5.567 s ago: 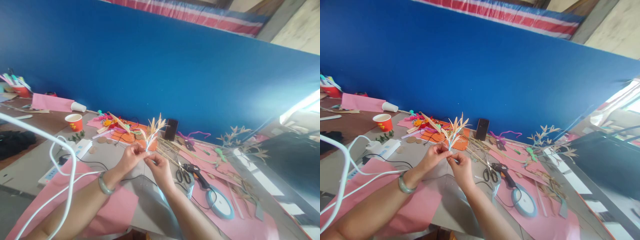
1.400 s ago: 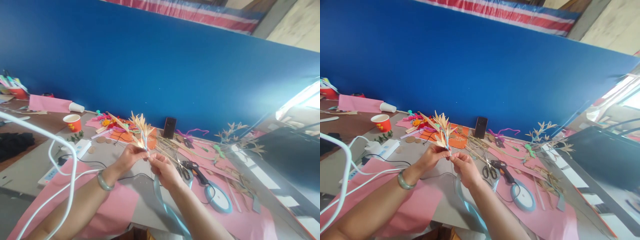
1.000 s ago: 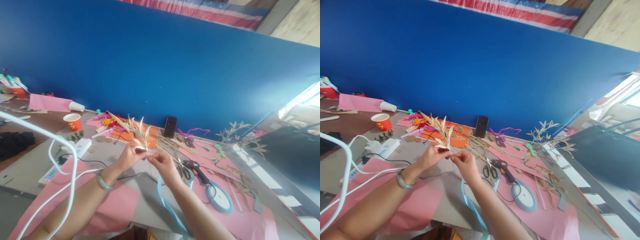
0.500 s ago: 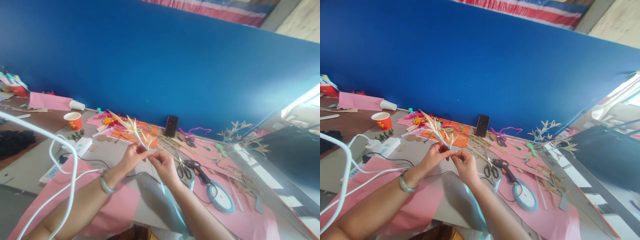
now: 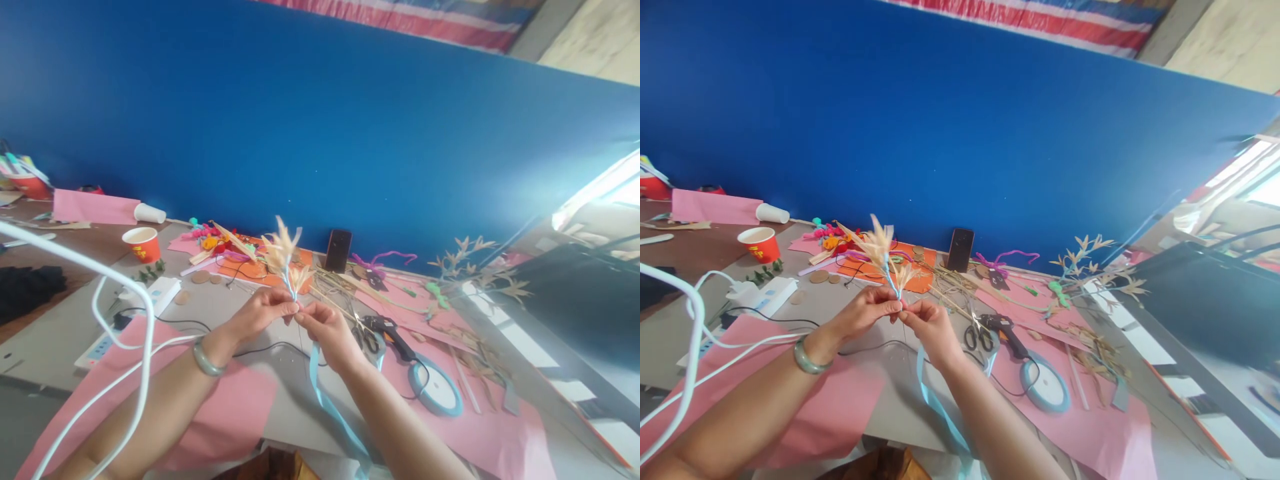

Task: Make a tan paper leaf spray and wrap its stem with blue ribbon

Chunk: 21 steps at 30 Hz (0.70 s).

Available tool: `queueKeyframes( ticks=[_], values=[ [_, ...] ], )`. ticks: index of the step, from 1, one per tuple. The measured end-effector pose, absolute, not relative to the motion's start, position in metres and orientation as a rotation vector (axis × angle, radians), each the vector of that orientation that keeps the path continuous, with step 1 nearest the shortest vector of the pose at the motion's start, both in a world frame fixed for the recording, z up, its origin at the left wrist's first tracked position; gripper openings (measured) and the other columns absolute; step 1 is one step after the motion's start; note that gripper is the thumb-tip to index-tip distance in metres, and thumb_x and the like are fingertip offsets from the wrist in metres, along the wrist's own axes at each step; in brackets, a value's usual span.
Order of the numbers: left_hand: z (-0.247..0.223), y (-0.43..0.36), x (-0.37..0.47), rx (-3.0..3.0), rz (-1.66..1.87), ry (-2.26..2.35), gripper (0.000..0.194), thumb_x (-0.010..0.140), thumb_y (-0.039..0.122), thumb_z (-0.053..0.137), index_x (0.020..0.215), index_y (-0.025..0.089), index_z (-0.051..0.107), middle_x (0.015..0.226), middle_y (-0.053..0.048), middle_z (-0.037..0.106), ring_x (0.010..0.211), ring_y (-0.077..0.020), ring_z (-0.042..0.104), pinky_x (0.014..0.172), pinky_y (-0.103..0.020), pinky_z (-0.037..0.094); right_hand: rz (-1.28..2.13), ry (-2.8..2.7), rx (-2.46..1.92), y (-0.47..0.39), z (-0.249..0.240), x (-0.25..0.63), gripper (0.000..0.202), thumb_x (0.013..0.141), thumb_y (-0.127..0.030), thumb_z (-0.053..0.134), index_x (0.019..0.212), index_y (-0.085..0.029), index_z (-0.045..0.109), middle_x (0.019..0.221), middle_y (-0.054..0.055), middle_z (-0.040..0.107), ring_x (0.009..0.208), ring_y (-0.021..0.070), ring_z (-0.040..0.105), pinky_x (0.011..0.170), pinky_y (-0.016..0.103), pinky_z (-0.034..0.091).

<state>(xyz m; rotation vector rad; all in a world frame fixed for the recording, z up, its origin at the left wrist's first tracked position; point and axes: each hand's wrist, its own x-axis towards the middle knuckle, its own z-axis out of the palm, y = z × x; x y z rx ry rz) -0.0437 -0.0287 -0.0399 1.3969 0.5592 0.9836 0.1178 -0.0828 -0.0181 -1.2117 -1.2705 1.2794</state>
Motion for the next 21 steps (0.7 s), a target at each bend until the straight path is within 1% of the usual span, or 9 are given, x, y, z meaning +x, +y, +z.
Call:
queueKeyframes(
  ticks=[2,4,7,10,13,16,18,21],
  values=[
    [-0.041,-0.03,-0.041,1.411,1.005,0.645,0.026,0.076,0.035,0.073,0.061,0.015,0.065,0.057,0.002,0.055,0.06,-0.0107,0.052,0.063,-0.025,0.041,1.093,-1.369,-1.302,-0.083,-0.017,0.118,0.025,0.072,-0.038,0.071,0.062,-0.018,0.06,0.058,-0.002,0.059,0.05,0.009,0.038,0.048,0.024,0.029],
    [-0.042,-0.031,-0.039,1.388,1.012,0.731,0.03,0.072,0.037,0.075,0.057,0.015,0.062,0.053,0.002,0.053,0.056,-0.0104,0.049,0.059,-0.024,0.04,0.919,-1.46,-1.363,-0.082,-0.018,0.117,0.021,0.073,-0.034,0.068,0.06,-0.018,0.061,0.057,-0.002,0.058,0.054,0.0116,0.045,0.053,0.025,0.035],
    [-0.044,-0.032,-0.035,1.324,1.035,0.85,0.033,0.066,0.041,0.078,0.055,0.015,0.061,0.048,0.003,0.05,0.05,-0.0094,0.045,0.052,-0.024,0.036,0.736,-1.551,-1.401,-0.082,-0.02,0.115,0.018,0.075,-0.029,0.066,0.06,-0.018,0.063,0.057,-0.001,0.06,0.056,0.0137,0.051,0.056,0.026,0.039],
    [-0.046,-0.033,-0.033,1.251,1.125,0.924,0.033,0.062,0.039,0.08,0.055,0.015,0.059,0.048,0.005,0.048,0.049,-0.0079,0.041,0.049,-0.023,0.033,0.663,-1.58,-1.398,-0.081,-0.023,0.111,0.018,0.076,-0.028,0.065,0.061,-0.018,0.063,0.059,0.0,0.063,0.057,0.0149,0.054,0.058,0.026,0.041],
    [-0.047,-0.035,-0.031,1.262,1.233,0.97,0.03,0.06,0.033,0.081,0.057,0.015,0.057,0.054,0.005,0.048,0.052,-0.0078,0.042,0.05,-0.022,0.034,0.687,-1.55,-1.399,-0.079,-0.023,0.108,0.016,0.076,-0.028,0.065,0.063,-0.018,0.064,0.061,0.001,0.064,0.06,0.0157,0.056,0.06,0.027,0.043],
    [-0.045,-0.037,-0.03,1.274,1.302,0.968,0.029,0.064,0.029,0.078,0.057,0.016,0.053,0.056,0.006,0.046,0.054,-0.0078,0.042,0.052,-0.022,0.035,0.789,-1.497,-1.369,-0.077,-0.02,0.108,0.016,0.074,-0.029,0.067,0.063,-0.017,0.063,0.062,0.0,0.064,0.062,0.0154,0.056,0.062,0.027,0.044],
    [-0.042,-0.038,-0.03,1.224,1.262,0.863,0.027,0.068,0.031,0.076,0.061,0.016,0.055,0.057,0.005,0.046,0.054,-0.008,0.043,0.052,-0.022,0.035,0.901,-1.477,-1.322,-0.076,-0.018,0.11,0.018,0.074,-0.031,0.068,0.062,-0.017,0.063,0.061,-0.001,0.063,0.06,0.014,0.054,0.06,0.026,0.043],
    [-0.039,-0.037,-0.033,1.146,1.067,0.633,0.024,0.075,0.037,0.072,0.073,0.014,0.064,0.065,0.001,0.054,0.058,-0.0093,0.048,0.056,-0.024,0.039,1.104,-1.426,-1.242,-0.076,-0.017,0.113,0.022,0.074,-0.036,0.069,0.064,-0.017,0.063,0.061,0.0,0.063,0.052,0.0102,0.045,0.05,0.023,0.035]
  ],
)
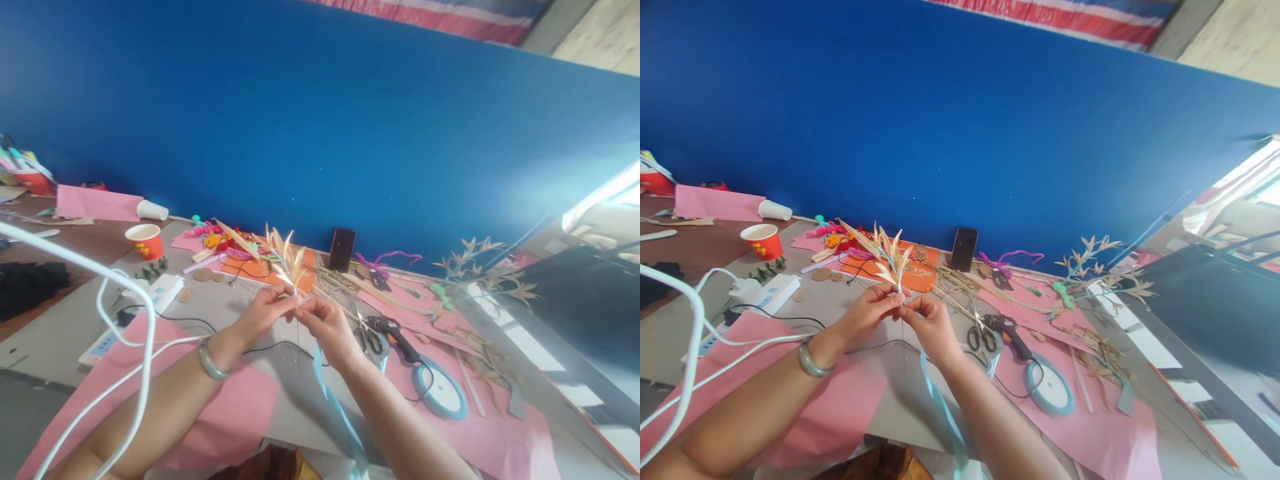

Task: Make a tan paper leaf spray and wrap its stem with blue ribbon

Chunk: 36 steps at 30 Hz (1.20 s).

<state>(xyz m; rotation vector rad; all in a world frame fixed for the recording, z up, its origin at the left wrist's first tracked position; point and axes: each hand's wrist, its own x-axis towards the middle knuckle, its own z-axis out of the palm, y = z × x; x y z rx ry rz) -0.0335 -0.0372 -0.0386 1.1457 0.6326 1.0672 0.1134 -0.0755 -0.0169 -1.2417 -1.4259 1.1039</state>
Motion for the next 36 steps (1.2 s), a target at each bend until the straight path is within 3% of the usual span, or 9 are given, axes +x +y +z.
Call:
queueKeyframes(
  ticks=[3,6,13,19,25,30,32,36],
  values=[
    [-0.037,-0.035,-0.038,1.164,0.925,0.507,0.026,0.077,0.038,0.07,0.085,0.014,0.071,0.073,-0.003,0.06,0.064,-0.0113,0.051,0.062,-0.026,0.042,1.245,-1.362,-1.206,-0.076,-0.019,0.115,0.027,0.074,-0.042,0.071,0.068,-0.016,0.063,0.063,0.0,0.064,0.047,0.0073,0.034,0.044,0.022,0.025],
    [-0.038,-0.032,-0.042,1.276,0.958,0.51,0.021,0.078,0.035,0.07,0.083,0.015,0.073,0.073,-0.003,0.06,0.067,-0.0123,0.051,0.065,-0.026,0.042,1.258,-1.32,-1.219,-0.078,-0.021,0.115,0.028,0.073,-0.042,0.072,0.069,-0.017,0.061,0.067,0.001,0.067,0.046,0.0067,0.031,0.044,0.023,0.023],
    [-0.048,-0.025,-0.041,1.518,1.006,0.844,0.029,0.074,0.042,0.072,0.064,0.015,0.069,0.059,0.0,0.055,0.06,-0.0125,0.049,0.058,-0.024,0.04,0.839,-1.452,-1.438,-0.08,-0.021,0.12,0.019,0.073,-0.034,0.07,0.064,-0.018,0.066,0.062,0.0,0.066,0.059,0.0148,0.056,0.059,0.027,0.044],
    [-0.043,-0.027,-0.038,1.697,1.159,0.948,0.029,0.07,0.039,0.074,0.056,0.015,0.065,0.066,-0.003,0.058,0.068,-0.0156,0.054,0.059,-0.025,0.042,0.703,-1.559,-1.46,-0.08,-0.029,0.12,0.015,0.074,-0.03,0.068,0.065,-0.018,0.066,0.062,0.001,0.066,0.059,0.0159,0.058,0.058,0.027,0.043],
    [-0.048,-0.03,-0.032,1.499,1.212,1.104,0.033,0.062,0.04,0.079,0.052,0.015,0.059,0.055,0.0,0.054,0.054,-0.0118,0.047,0.051,-0.024,0.036,0.628,-1.595,-1.413,-0.079,-0.035,0.11,0.015,0.078,-0.027,0.063,0.068,-0.017,0.067,0.065,0.002,0.069,0.061,0.017,0.06,0.06,0.027,0.044],
    [-0.049,-0.031,-0.031,1.256,1.199,0.903,0.034,0.067,0.042,0.076,0.057,0.016,0.055,0.051,0.004,0.047,0.051,-0.0092,0.042,0.052,-0.023,0.034,0.783,-1.539,-1.325,-0.076,-0.024,0.108,0.014,0.077,-0.028,0.066,0.068,-0.017,0.069,0.067,0.002,0.069,0.065,0.017,0.06,0.065,0.028,0.046],
    [-0.046,-0.032,-0.033,1.207,1.118,0.716,0.031,0.072,0.042,0.073,0.064,0.015,0.06,0.056,0.003,0.049,0.054,-0.0093,0.044,0.055,-0.024,0.036,0.923,-1.504,-1.251,-0.076,-0.02,0.109,0.016,0.077,-0.031,0.068,0.068,-0.017,0.07,0.069,0.002,0.07,0.068,0.0166,0.061,0.068,0.028,0.046],
    [-0.038,-0.033,-0.04,1.2,0.935,0.509,0.026,0.08,0.039,0.067,0.085,0.014,0.072,0.073,-0.003,0.059,0.066,-0.0121,0.051,0.064,-0.027,0.041,1.155,-1.383,-1.199,-0.077,-0.02,0.112,0.022,0.073,-0.038,0.072,0.069,-0.016,0.069,0.066,0.001,0.066,0.053,0.0099,0.047,0.051,0.023,0.037]
  ],
)
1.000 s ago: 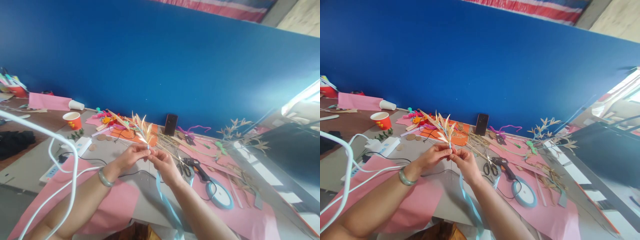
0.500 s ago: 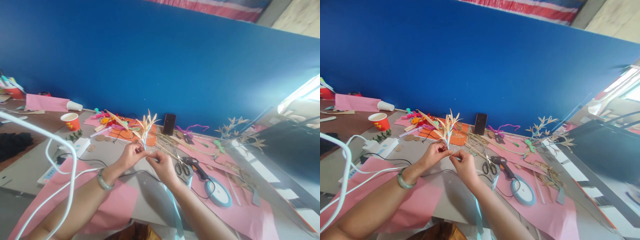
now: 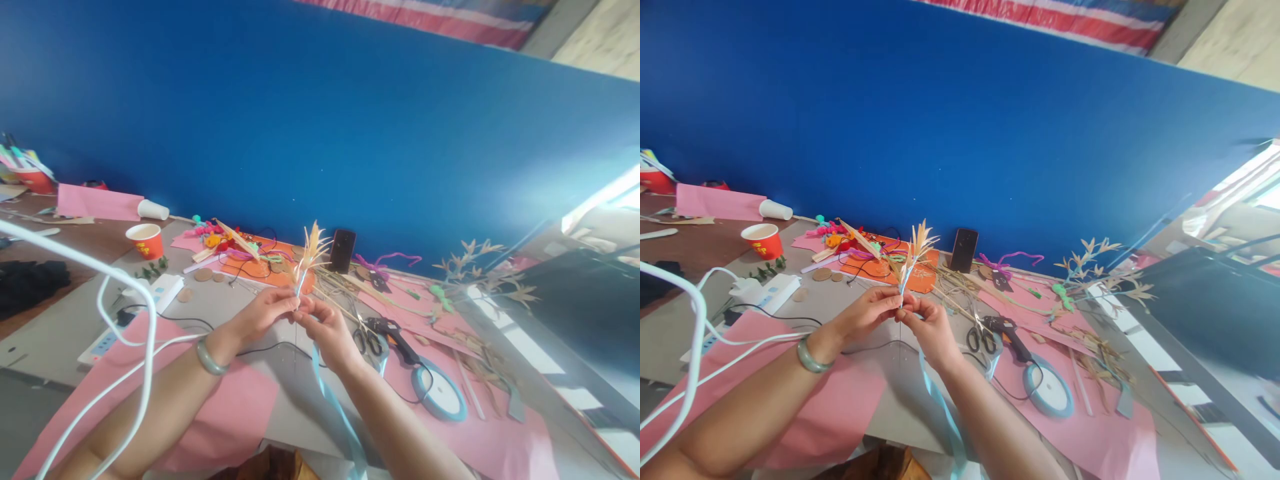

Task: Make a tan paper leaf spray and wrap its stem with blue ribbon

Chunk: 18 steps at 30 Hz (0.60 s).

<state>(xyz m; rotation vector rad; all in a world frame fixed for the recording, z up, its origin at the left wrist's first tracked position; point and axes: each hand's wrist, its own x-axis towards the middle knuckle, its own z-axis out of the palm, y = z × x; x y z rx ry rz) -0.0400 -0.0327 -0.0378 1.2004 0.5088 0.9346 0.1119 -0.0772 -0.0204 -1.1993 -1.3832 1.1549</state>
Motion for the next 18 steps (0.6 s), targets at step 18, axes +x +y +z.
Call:
queueKeyframes(
  ticks=[18],
  values=[
    [-0.044,-0.031,-0.031,1.381,1.34,0.852,0.028,0.065,0.033,0.078,0.056,0.015,0.059,0.07,0.001,0.053,0.068,-0.0125,0.051,0.061,-0.024,0.04,0.878,-1.387,-1.385,-0.077,-0.025,0.107,0.015,0.071,-0.03,0.07,0.065,-0.016,0.068,0.064,0.0,0.065,0.063,0.0153,0.056,0.065,0.028,0.043]
  ],
)
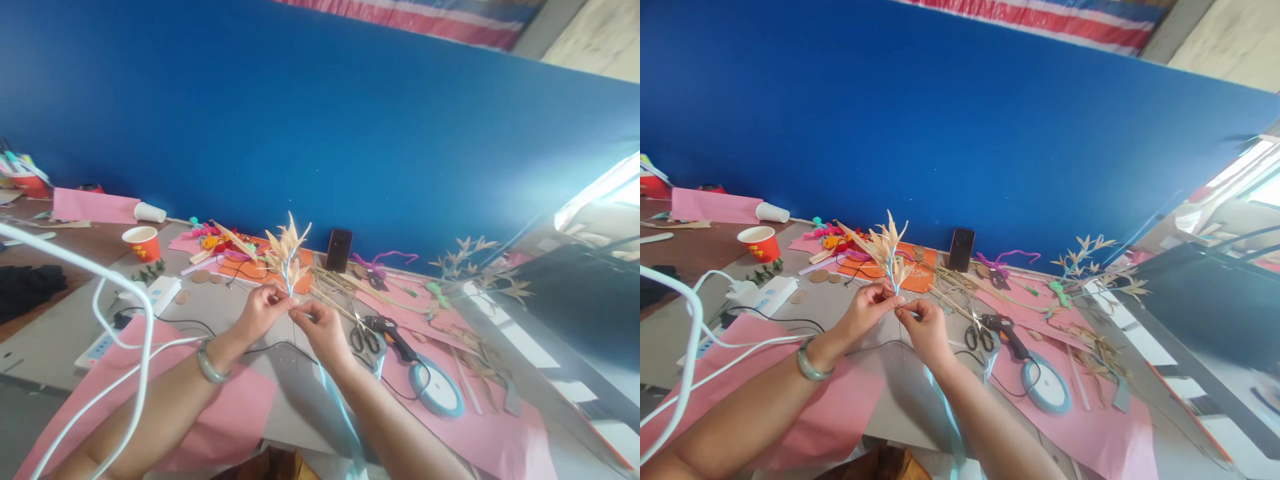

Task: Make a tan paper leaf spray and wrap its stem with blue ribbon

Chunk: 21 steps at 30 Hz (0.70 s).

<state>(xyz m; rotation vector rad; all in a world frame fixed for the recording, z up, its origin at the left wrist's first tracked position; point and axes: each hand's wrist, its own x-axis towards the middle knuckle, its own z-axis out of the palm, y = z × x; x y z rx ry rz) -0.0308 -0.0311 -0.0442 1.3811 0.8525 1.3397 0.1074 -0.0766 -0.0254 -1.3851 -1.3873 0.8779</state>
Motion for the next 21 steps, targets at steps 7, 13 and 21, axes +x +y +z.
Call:
queueKeyframes(
  ticks=[7,13,21],
  values=[
    [-0.042,-0.036,-0.033,1.306,1.214,0.735,0.025,0.073,0.034,0.073,0.063,0.015,0.061,0.064,0.002,0.05,0.064,-0.0109,0.046,0.063,-0.024,0.038,1.213,-1.242,-1.269,-0.076,-0.023,0.109,0.024,0.069,-0.039,0.074,0.065,-0.018,0.063,0.047,-0.008,0.039,0.045,0.0073,0.026,0.045,0.024,0.019],
    [-0.04,-0.034,-0.04,1.285,0.932,0.481,0.024,0.083,0.037,0.065,0.089,0.016,0.075,0.084,-0.004,0.059,0.074,-0.0136,0.048,0.07,-0.027,0.04,1.49,-1.146,-1.074,-0.078,-0.022,0.114,0.029,0.069,-0.042,0.075,0.069,-0.016,0.062,0.05,-0.009,0.032,0.046,0.0056,0.014,0.045,0.025,0.009],
    [-0.048,-0.029,-0.04,1.261,0.973,0.571,0.013,0.075,0.029,0.073,0.077,0.017,0.076,0.088,-0.003,0.06,0.078,-0.0138,0.051,0.071,-0.026,0.039,1.317,-1.149,-1.267,-0.079,-0.026,0.117,0.032,0.063,-0.045,0.078,0.065,-0.017,0.061,0.048,-0.008,0.038,0.045,0.0064,0.023,0.045,0.024,0.014]
  ],
)
